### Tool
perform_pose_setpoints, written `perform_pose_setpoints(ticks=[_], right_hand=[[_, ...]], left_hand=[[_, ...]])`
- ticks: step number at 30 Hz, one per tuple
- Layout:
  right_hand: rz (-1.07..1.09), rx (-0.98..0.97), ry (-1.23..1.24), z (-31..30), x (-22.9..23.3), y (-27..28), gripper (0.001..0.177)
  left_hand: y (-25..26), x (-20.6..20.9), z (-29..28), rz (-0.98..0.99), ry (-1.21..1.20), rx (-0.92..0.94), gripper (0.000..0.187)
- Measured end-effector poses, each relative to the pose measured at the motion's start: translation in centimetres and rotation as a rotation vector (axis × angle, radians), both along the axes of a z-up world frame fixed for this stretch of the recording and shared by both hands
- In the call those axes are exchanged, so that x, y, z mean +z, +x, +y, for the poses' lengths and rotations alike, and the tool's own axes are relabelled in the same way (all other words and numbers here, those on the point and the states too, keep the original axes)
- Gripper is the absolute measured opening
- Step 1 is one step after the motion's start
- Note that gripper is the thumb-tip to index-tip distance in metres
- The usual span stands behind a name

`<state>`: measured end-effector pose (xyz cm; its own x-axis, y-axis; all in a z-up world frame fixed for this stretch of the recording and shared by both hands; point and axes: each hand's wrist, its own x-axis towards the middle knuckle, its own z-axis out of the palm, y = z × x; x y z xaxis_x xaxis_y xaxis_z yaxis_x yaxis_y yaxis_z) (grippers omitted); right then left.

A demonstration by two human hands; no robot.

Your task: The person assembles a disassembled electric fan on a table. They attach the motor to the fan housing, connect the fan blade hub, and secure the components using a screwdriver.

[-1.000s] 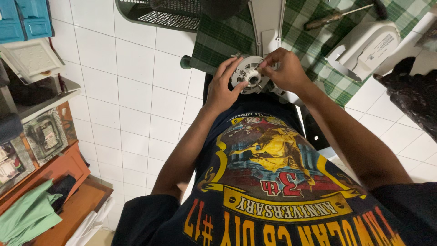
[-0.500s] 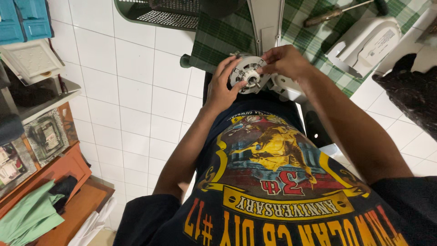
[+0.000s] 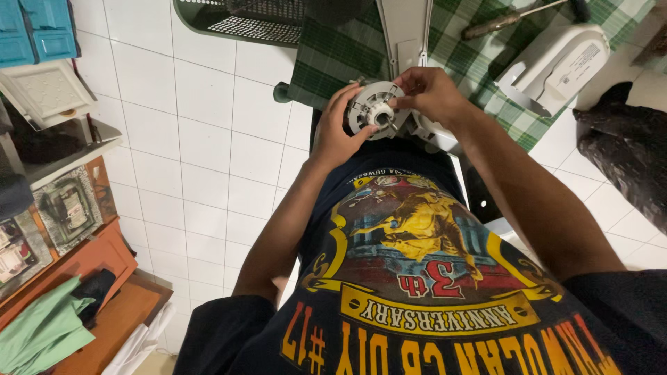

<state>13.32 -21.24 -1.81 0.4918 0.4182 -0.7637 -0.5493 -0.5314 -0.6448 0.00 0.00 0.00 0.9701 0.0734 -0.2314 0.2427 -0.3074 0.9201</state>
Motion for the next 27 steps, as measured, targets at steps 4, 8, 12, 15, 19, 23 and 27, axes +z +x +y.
perform_pose_setpoints(ticks=[4,8,12,15,19,23,27], right_hand=[[0.081,-0.018,-0.122,0.7,0.8,0.7,0.036],[0.148,0.009,-0.212,1.3,2.1,1.5,0.033],[0.125,0.052,-0.117,0.8,2.2,1.7,0.033],[-0.003,0.072,-0.008,-0.1,1.3,0.8,0.038],[-0.202,0.041,0.09,-1.5,0.5,-0.3,0.042],[-0.496,0.185,-0.116,-0.9,0.9,-1.0,0.031],[-0.661,0.266,-0.18,0.7,2.1,-1.5,0.028]], left_hand=[[0.4,0.5,-0.5,0.018,0.06,-0.005,0.074],[0.6,0.7,-0.5,0.017,0.105,-0.008,0.075],[0.5,0.7,-0.4,0.009,0.099,-0.011,0.076],[0.3,0.7,-0.4,-0.015,0.096,-0.007,0.076],[0.1,0.8,-0.5,-0.013,0.116,0.008,0.076],[0.5,1.7,-0.6,-0.029,0.123,0.013,0.081],[0.6,2.5,-0.5,0.008,0.113,-0.031,0.085]])
